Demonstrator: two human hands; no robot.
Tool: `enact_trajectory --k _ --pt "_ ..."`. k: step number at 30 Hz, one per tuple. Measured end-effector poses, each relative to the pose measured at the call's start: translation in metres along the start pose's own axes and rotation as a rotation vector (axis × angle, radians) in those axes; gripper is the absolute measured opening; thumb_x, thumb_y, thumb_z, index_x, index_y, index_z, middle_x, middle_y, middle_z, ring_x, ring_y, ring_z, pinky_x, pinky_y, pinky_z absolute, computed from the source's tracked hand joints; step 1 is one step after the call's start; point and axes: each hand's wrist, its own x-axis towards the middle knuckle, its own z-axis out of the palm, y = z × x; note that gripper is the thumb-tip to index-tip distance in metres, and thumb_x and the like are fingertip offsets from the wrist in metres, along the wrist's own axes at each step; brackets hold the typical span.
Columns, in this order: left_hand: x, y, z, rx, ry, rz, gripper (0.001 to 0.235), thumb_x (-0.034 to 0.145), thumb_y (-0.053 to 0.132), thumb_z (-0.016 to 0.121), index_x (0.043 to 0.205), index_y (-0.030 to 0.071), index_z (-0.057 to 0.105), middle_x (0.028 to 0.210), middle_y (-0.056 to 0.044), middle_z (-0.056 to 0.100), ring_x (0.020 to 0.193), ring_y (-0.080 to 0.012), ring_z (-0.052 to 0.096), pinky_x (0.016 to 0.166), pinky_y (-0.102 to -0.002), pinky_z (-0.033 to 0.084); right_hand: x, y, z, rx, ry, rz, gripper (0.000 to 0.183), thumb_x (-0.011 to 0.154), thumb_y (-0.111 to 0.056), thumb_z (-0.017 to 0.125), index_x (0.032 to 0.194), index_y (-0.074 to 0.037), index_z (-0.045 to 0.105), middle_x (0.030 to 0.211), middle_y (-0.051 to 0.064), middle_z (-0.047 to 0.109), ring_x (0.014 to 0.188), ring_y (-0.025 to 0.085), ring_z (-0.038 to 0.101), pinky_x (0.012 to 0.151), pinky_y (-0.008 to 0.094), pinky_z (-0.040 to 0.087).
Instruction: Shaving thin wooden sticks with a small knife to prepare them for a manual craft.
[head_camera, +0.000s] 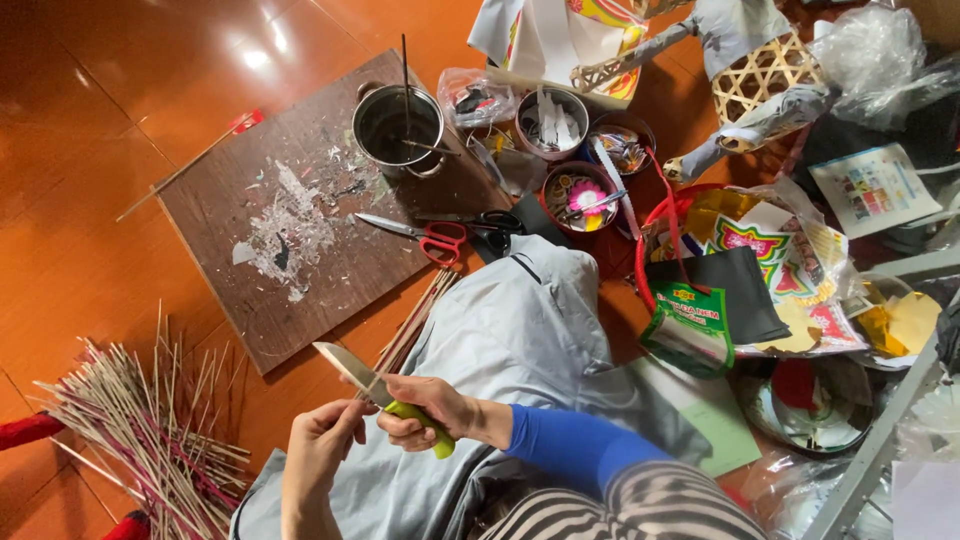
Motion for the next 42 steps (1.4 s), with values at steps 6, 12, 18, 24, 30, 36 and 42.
enact_trajectory --k 6,12,18,24,30,36,42 --pt "0.012 -0.020 0.003 -0.113 -0.018 0.066 0.027 0.099 0.019 0.065 0.096 -0.003 0.080 0.063 -0.004 0.065 0.050 -0.0065 0.047 0.044 -0.023 0.033 -0.002 0.008 -0.013 0.000 0.044 0.028 0.038 0.115 -0.046 0.043 0.142 -0.020 0.045 0.070 -0.002 0.038 0.052 0.005 0.035 0.047 0.020 0.032" --pt "-0.002 0.004 0.001 -0.040 -0.023 0.065 0.028 0.099 0.019 0.065 0.097 -0.003 0.082 0.063 -0.001 0.060 0.053 -0.0052 0.042 0.046 -0.022 0.028 -0.002 -0.001 -0.008 0.002 -0.030 -0.009 0.039 0.118 -0.049 0.040 0.138 -0.015 0.044 0.067 -0.002 0.038 0.049 0.004 0.034 0.046 0.020 0.031" --pt "0.009 -0.016 0.007 -0.080 0.008 0.059 0.028 0.099 0.019 0.065 0.093 -0.005 0.078 0.062 -0.002 0.060 0.053 -0.0081 0.045 0.047 -0.025 0.031 -0.001 0.008 -0.011 0.021 0.009 0.041 0.044 0.115 -0.045 0.040 0.153 -0.023 0.041 0.069 -0.004 0.038 0.051 0.004 0.034 0.046 0.019 0.031" --pt "0.003 -0.010 0.000 -0.035 -0.060 0.178 0.029 0.099 0.021 0.064 0.092 -0.002 0.079 0.064 0.001 0.060 0.059 -0.0052 0.051 0.053 -0.022 0.037 0.000 -0.002 -0.007 0.101 -0.046 -0.006 0.042 0.117 -0.048 0.039 0.147 -0.019 0.041 0.066 -0.002 0.039 0.052 0.006 0.035 0.047 0.021 0.033" --pt "0.014 -0.027 -0.004 -0.077 0.007 0.021 0.036 0.104 0.021 0.064 0.082 -0.007 0.073 0.064 -0.002 0.058 0.055 -0.0076 0.039 0.049 -0.024 0.027 0.002 0.021 -0.030 0.079 -0.001 0.064 0.042 0.117 -0.044 0.040 0.154 -0.023 0.038 0.071 -0.003 0.039 0.052 0.005 0.035 0.046 0.019 0.034" --pt "0.001 0.003 -0.002 -0.091 -0.071 0.107 0.028 0.097 0.021 0.062 0.093 0.000 0.080 0.063 0.001 0.060 0.056 -0.0053 0.049 0.051 -0.022 0.036 0.001 -0.006 -0.001 0.064 -0.042 0.012 0.046 0.115 -0.044 0.039 0.157 -0.026 0.039 0.068 -0.002 0.039 0.050 0.006 0.035 0.046 0.021 0.033" --pt "0.014 -0.024 -0.002 -0.080 0.000 0.062 0.031 0.102 0.020 0.064 0.088 -0.006 0.075 0.064 0.000 0.058 0.057 -0.0075 0.042 0.050 -0.024 0.029 0.004 0.019 -0.033 0.092 -0.023 0.063 0.041 0.118 -0.043 0.040 0.152 -0.020 0.041 0.070 -0.003 0.038 0.052 0.005 0.035 0.045 0.019 0.032"
